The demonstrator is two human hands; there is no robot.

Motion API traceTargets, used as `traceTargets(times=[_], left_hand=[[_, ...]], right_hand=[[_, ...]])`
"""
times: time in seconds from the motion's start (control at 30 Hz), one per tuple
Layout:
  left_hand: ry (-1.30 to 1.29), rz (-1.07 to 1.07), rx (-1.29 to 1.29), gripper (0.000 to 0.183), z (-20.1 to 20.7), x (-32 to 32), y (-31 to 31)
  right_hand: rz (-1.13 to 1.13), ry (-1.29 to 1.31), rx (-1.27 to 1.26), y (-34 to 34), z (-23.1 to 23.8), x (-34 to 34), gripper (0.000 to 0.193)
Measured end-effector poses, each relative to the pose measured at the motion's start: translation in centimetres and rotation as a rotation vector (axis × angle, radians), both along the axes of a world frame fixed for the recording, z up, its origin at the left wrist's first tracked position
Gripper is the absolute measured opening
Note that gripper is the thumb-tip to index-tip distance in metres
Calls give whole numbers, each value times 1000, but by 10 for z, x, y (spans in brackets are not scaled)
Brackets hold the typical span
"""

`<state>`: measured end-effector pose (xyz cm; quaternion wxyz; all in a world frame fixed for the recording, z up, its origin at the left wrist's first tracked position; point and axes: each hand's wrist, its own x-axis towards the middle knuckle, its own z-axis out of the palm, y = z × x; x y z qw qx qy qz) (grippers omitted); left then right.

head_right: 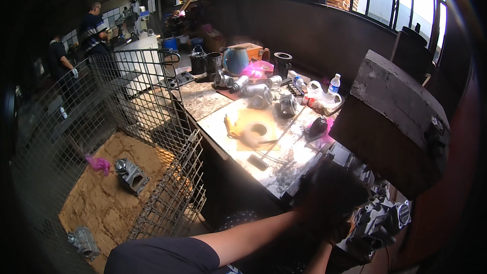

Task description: The person places metal engine components into a machine for processing and then removes them, placing the finished parts into a wire cage.

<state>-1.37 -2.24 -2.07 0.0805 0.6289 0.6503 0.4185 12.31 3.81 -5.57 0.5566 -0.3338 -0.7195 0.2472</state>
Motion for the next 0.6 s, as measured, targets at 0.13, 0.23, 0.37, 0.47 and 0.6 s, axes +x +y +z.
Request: traceTargets(times=[0.13, 0.23, 0.37, 0.47, 0.6], left_hand=[[-10, -23, 15, 45, 2, 7, 2], [-13, -28, 20, 45, 1, 7, 2], [-8, 0, 22, 46, -1, 0, 1], [-9, -4, 32, 46, -1, 2, 4], [21, -14, 64, 46, -12, 10, 16]], right_hand=[[-150, -134, 82, 42, -52, 26, 36], [-300, -314, 170, 50, -61, 31, 36], [-82, -94, 83, 33, -44, 16, 29], [-201, -166, 192, 11, -9, 11, 30], [-322, -139, 229, 25, -24, 19, 37]])
